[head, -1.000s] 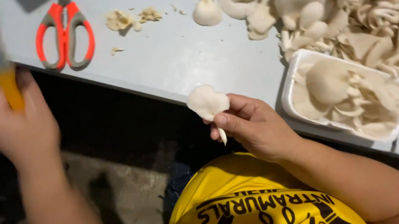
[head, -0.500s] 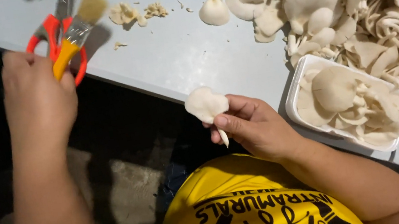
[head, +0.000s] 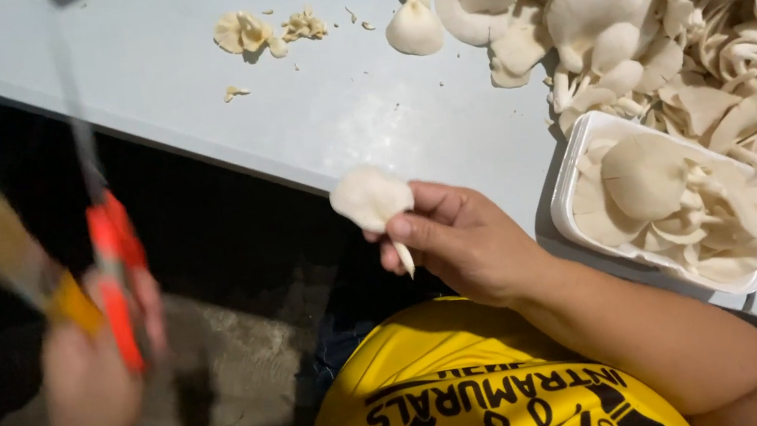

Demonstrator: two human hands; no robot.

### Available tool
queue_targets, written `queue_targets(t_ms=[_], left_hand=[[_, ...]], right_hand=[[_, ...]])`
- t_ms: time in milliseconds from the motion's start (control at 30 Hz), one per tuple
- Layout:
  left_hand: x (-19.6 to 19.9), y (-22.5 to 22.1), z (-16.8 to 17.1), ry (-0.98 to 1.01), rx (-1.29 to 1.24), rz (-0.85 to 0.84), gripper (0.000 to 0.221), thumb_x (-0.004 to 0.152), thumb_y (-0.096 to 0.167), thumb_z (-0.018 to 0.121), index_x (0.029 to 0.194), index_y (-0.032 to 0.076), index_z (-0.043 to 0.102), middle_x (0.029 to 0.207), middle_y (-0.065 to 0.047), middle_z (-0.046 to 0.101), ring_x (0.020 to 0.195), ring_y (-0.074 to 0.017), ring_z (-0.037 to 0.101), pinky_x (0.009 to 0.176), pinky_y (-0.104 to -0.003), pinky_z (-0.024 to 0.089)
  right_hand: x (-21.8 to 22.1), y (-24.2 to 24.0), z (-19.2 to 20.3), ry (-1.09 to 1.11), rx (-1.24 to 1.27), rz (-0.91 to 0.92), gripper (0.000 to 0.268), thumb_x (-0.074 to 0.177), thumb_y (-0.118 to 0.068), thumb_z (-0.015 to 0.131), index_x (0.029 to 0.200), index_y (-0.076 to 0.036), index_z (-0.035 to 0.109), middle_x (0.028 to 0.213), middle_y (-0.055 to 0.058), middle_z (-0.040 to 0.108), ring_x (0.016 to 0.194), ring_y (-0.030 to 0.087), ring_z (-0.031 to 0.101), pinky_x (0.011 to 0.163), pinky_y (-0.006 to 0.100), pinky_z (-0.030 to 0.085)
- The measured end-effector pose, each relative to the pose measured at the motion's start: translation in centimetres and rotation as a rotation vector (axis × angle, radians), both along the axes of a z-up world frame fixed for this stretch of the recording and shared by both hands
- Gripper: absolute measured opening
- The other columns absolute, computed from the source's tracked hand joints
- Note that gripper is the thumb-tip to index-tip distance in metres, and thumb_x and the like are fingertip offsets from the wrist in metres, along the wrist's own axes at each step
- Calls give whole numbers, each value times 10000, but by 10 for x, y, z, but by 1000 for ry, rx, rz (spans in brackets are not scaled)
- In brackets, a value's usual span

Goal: Cleaning oyster mushrooms with a brush and packing them into foam trays

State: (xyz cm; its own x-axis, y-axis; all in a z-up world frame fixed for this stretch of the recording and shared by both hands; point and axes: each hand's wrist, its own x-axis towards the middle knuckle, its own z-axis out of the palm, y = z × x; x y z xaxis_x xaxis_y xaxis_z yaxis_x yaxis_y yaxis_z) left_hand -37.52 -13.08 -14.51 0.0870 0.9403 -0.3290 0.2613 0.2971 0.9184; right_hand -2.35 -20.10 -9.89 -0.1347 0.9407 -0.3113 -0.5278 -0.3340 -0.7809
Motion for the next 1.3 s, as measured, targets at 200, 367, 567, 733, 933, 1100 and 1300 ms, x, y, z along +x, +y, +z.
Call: queue_targets(t_ms=[200,367,567,733,933,1100,1300], left_hand=[[6,-74,-39,-40,-24,-371,420,882,319,607,1200,76,736,1168,-66,716,1077,-183,651,972,-322,462],[29,-76,-26,-5,23,-528,313,925,374,582,795,129,729,792,-4,612,712,-156,614,685,-308,475],[30,-70,-15,-11,-2,-480,376,964,354,575,656,141,594,760,-8,532,670,-150,530,630,-307,425],[33,-70,-21,19,-99,-478,415,963,386,561,642,127,608,769,-32,568,686,-172,556,660,-309,456],[42,-65,-20,128,-119,-487,399,944,405,552,680,126,660,810,-21,583,732,-164,579,682,-306,460],[43,-64,-24,72,43,-484,367,959,371,560,724,123,693,769,-2,566,722,-154,569,683,-309,452],[49,-58,-13,36,45,-478,377,946,375,548,916,106,810,904,-30,677,824,-173,650,756,-312,513]], right_hand=[[-9,23,-6,-8,84,-87,255,977,-134,671,1149,55,672,1031,145,695,752,174,619,707,288,507],[-3,22,-6,-59,99,-107,309,984,-173,671,1200,47,674,1024,120,714,755,174,601,699,300,503],[-4,21,0,-210,100,-32,292,998,-217,644,1185,4,684,828,72,677,773,134,649,750,260,515],[-3,22,2,-218,92,2,303,999,-232,644,1201,-10,682,826,64,686,775,126,650,742,249,502],[-3,22,7,-283,138,59,280,1006,-245,634,1146,-10,694,826,43,672,785,113,639,753,247,518],[-5,22,8,-269,125,63,258,1008,-237,633,1124,-14,693,833,35,668,786,101,635,754,238,514],[-5,19,0,-11,47,22,263,987,-153,668,1160,45,681,1013,105,681,775,145,634,729,249,505]])
